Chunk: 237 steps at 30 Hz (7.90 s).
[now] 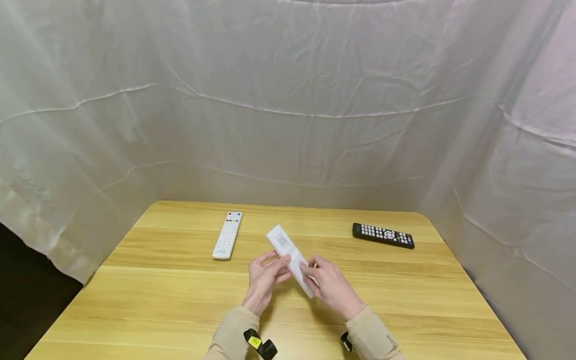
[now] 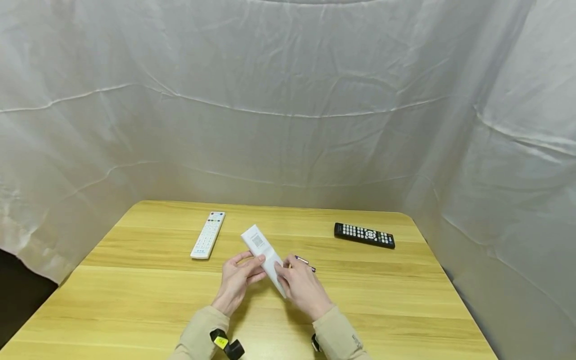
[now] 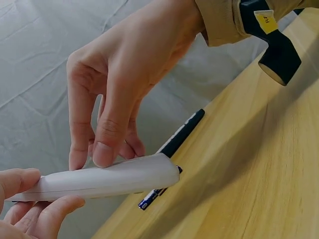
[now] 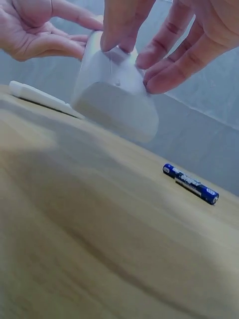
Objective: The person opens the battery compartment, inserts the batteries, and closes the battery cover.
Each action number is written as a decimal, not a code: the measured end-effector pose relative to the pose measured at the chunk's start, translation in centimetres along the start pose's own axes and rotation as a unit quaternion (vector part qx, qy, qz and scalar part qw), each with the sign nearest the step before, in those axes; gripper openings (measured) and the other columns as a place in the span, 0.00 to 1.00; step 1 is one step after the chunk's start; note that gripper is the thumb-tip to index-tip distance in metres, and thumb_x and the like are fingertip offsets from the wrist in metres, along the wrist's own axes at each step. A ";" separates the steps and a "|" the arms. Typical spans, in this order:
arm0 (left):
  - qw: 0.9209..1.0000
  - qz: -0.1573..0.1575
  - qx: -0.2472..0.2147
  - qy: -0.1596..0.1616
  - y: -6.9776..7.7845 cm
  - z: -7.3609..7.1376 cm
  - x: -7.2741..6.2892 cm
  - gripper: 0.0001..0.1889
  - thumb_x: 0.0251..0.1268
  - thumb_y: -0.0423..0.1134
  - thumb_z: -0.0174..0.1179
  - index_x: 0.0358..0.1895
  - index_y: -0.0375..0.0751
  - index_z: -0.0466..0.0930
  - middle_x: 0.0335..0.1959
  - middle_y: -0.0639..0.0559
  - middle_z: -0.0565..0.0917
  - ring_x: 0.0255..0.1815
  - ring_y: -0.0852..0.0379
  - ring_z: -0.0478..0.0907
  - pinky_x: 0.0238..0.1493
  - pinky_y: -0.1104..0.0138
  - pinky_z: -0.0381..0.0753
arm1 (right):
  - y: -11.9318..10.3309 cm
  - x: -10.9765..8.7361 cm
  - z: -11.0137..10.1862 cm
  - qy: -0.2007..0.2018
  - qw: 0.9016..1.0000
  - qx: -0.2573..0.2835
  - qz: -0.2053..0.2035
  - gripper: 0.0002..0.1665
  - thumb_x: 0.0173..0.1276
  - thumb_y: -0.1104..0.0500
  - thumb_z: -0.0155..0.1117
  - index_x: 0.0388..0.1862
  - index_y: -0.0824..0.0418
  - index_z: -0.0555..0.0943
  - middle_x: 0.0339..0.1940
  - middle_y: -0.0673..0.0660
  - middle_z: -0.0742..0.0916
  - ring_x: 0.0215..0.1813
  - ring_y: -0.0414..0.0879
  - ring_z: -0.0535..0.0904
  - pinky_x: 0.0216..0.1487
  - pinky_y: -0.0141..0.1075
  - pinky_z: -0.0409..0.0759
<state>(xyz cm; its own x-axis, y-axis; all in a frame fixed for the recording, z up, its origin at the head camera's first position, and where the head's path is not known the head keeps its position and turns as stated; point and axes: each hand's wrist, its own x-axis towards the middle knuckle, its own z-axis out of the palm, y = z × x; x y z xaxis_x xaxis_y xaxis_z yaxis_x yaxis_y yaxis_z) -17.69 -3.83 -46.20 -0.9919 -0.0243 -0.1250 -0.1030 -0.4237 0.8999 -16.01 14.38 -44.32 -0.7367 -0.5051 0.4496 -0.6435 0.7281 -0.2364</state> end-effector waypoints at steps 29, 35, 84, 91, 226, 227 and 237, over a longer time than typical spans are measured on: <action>0.998 -0.025 0.009 -0.050 -0.1 -0.4 -0.2 0.27 0.73 0.36 0.60 0.65 0.21 0.63 0.48 0.41 0.87 0.40 0.60 0.85 0.50 0.69 0.91 | 0.1 -0.4 0.1 0.055 0.997 0.024 0.054 0.29 0.58 0.57 0.77 0.59 0.61 0.83 0.47 0.56 0.83 0.45 0.44 0.79 0.43 0.34 0.87; 0.998 -0.032 0.012 -0.061 -0.1 -0.4 -0.2 0.30 0.76 0.38 0.56 0.69 0.24 0.53 0.52 0.42 0.83 0.43 0.61 0.81 0.55 0.70 0.89 | 0.4 -0.4 -0.2 0.063 0.992 0.070 0.086 0.25 0.60 0.59 0.75 0.58 0.62 0.84 0.46 0.55 0.83 0.43 0.43 0.79 0.43 0.30 0.84; 0.934 0.138 0.322 0.063 2.3 -2.1 2.2 0.35 0.63 0.54 0.68 0.67 0.40 0.69 0.48 0.41 0.82 0.44 0.52 0.82 0.43 0.68 0.85 | 1.3 -0.8 -1.2 0.077 0.983 0.136 0.091 0.21 0.66 0.59 0.71 0.57 0.63 0.83 0.45 0.53 0.83 0.44 0.44 0.80 0.48 0.48 0.90; 0.874 0.170 0.448 0.081 3.7 -2.9 4.2 0.37 0.62 0.61 0.66 0.64 0.37 0.70 0.44 0.38 0.85 0.34 0.51 0.82 0.30 0.68 0.83 | 1.4 -0.8 -1.3 0.069 0.982 0.146 0.096 0.21 0.67 0.60 0.70 0.58 0.62 0.83 0.46 0.57 0.83 0.46 0.47 0.81 0.50 0.50 0.89; 0.472 0.168 0.826 -0.260 -7.1 16.6 11.8 0.38 0.77 0.68 0.35 0.82 0.60 0.40 0.84 0.68 0.41 0.85 0.63 0.35 0.89 0.58 0.35 | 17.9 -7.9 -8.2 0.016 0.900 0.182 0.397 0.22 0.76 0.58 0.57 0.61 0.71 0.78 0.52 0.70 0.82 0.43 0.48 0.81 0.31 0.32 0.84; 0.469 0.168 0.827 -0.260 -7.3 16.9 11.8 0.38 0.77 0.68 0.35 0.82 0.60 0.40 0.84 0.68 0.41 0.85 0.64 0.35 0.89 0.58 0.36 | 18.0 -7.9 -8.2 0.015 0.900 0.174 0.398 0.21 0.76 0.58 0.57 0.60 0.71 0.79 0.52 0.69 0.82 0.43 0.47 0.81 0.32 0.31 0.83; 0.442 0.193 0.848 -0.219 -8.4 18.9 11.6 0.36 0.75 0.70 0.36 0.81 0.65 0.45 0.83 0.70 0.48 0.84 0.66 0.42 0.88 0.58 0.43 | 19.0 -8.2 -8.6 0.011 0.905 0.136 0.402 0.21 0.75 0.56 0.58 0.58 0.70 0.80 0.50 0.69 0.84 0.40 0.41 0.78 0.37 0.29 0.78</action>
<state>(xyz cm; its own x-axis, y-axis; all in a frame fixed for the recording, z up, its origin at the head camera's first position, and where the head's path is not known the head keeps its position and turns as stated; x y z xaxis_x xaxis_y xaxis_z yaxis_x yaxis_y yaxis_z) -29.75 16.60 -47.28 -0.8412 0.5366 -0.0668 0.5407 0.8332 -0.1162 -20.41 36.29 -45.12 -0.9872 0.1499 0.0549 0.0696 0.7138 -0.6969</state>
